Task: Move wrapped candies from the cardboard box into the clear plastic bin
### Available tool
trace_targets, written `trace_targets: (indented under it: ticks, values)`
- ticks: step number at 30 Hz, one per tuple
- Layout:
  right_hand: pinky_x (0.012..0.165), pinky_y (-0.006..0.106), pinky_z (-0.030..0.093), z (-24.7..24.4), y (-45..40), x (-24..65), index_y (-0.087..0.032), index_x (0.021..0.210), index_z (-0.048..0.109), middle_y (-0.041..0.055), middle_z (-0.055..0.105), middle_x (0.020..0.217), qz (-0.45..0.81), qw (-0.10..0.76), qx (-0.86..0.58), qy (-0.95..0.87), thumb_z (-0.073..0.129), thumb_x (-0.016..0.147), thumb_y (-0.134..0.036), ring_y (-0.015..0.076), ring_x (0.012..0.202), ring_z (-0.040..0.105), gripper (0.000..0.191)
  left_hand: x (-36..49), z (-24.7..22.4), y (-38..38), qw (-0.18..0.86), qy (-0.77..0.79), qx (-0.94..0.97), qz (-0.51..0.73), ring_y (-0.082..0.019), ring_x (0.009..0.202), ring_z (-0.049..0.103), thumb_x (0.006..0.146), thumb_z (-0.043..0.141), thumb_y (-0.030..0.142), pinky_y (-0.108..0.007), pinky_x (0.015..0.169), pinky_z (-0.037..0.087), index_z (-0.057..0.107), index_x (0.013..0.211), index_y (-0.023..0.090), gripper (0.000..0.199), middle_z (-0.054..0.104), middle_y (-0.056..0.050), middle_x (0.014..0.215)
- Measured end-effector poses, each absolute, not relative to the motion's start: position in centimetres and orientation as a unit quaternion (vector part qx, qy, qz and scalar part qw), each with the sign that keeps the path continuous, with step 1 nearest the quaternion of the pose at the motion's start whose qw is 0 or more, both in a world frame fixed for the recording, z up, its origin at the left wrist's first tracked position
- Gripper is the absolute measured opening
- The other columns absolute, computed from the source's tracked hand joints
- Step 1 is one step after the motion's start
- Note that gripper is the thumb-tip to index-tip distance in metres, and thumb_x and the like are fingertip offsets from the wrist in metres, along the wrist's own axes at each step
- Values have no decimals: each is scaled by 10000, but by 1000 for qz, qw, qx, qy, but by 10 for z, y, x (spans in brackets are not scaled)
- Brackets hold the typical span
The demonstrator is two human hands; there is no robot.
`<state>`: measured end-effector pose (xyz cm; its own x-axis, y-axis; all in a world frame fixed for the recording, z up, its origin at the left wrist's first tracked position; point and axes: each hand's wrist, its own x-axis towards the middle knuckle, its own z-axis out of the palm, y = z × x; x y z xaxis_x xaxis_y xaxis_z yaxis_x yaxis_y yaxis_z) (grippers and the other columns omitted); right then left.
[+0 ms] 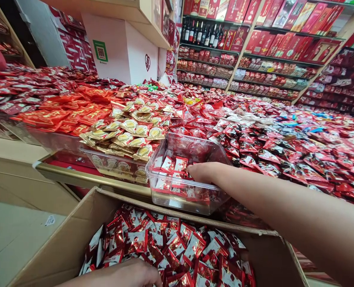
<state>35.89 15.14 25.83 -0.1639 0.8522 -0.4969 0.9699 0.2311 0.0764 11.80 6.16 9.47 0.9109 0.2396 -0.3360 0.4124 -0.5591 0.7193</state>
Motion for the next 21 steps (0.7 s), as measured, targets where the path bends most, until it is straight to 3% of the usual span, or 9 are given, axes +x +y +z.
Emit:
trace_targets:
  ticks: [5, 12, 19, 21]
  values:
    - [661, 334, 463, 264, 149, 353, -104, 1037, 558, 177, 630, 991, -111, 240, 622, 737, 639, 634, -189, 300, 883, 601, 420, 118, 101, 62, 434, 189, 873, -113, -171, 740, 657, 672, 586, 113, -181, 582, 427, 609, 1054, 248, 406, 712, -31, 874]
    - [695, 349, 457, 265, 148, 353, -95, 859, 648, 197, 637, 963, -70, 255, 628, 732, 528, 694, -119, 309, 905, 598, 205, 115, 87, 62, 433, 178, 878, -101, -154, 720, 650, 664, 601, 142, -170, 558, 414, 607, 1049, 273, 407, 706, -2, 858]
    - [615, 282, 459, 266, 152, 349, -139, 922, 628, 117, 654, 927, -75, 214, 643, 732, 551, 678, -217, 239, 812, 610, 268, 116, 86, 63, 424, 177, 882, -110, -162, 727, 645, 684, 606, 190, -181, 561, 413, 613, 1047, 274, 373, 704, -5, 854]
    - [652, 280, 462, 267, 157, 349, -136, 991, 605, 111, 643, 969, -71, 193, 638, 742, 512, 684, -177, 231, 846, 602, 323, 117, 90, 63, 420, 179, 882, -119, -168, 740, 643, 698, 597, 207, -189, 575, 419, 607, 1059, 276, 367, 701, -10, 869]
